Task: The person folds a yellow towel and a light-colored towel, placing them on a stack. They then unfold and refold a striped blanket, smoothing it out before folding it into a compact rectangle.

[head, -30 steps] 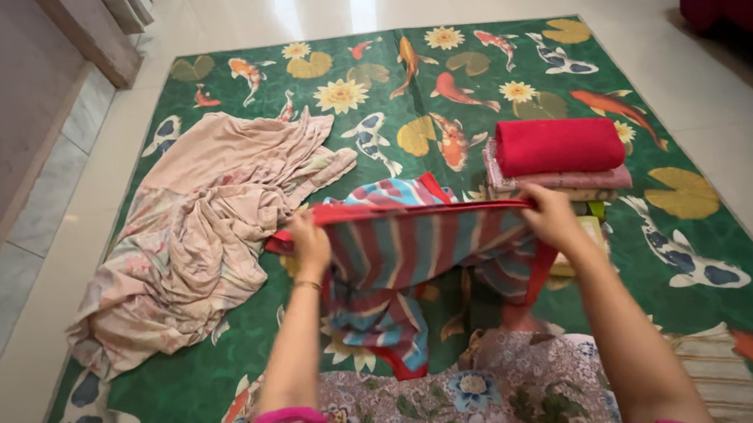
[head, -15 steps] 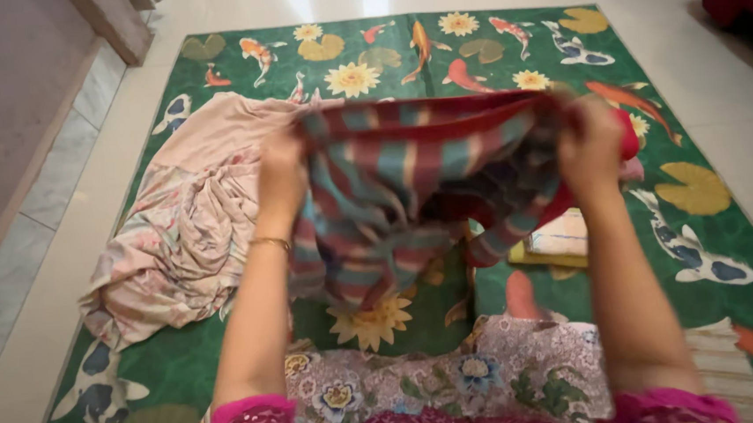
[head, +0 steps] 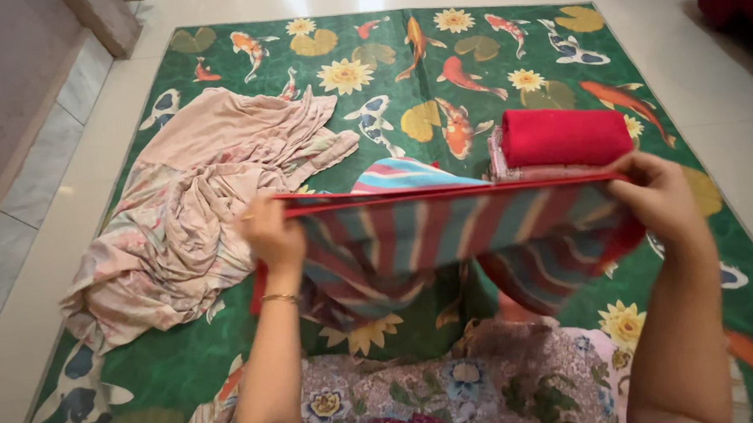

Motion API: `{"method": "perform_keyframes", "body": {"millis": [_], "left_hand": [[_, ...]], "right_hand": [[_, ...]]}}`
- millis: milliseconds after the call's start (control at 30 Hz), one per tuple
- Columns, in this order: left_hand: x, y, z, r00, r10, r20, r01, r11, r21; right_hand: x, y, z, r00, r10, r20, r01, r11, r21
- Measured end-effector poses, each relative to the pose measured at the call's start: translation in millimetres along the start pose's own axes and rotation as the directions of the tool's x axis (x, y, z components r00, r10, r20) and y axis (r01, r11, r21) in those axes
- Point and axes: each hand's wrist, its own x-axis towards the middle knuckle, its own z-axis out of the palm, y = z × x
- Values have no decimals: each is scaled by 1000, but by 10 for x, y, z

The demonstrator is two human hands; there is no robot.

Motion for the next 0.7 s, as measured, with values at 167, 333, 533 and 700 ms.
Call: {"method": "perform_keyframes", "body": {"millis": [167, 333, 533, 700], "left_hand": [[-559, 200, 1025, 903, 235, 359, -156, 959, -235], [-1263, 417, 1802, 883, 250, 397, -251, 967, -51], [-1686, 306, 1706, 807, -4, 591, 38, 998, -44], [-1887, -152, 1336, 748, -208, 630, 182, 978, 106]], "right_hand": [[411, 1123, 135, 939, 78, -335, -257, 806, -533], [311, 2133, 909, 934, 103, -343, -351, 452, -820], [392, 2289, 2199, 990, 18, 140, 101, 608, -788], [515, 2152, 3005, 933, -216, 289, 359, 630, -689]]}}
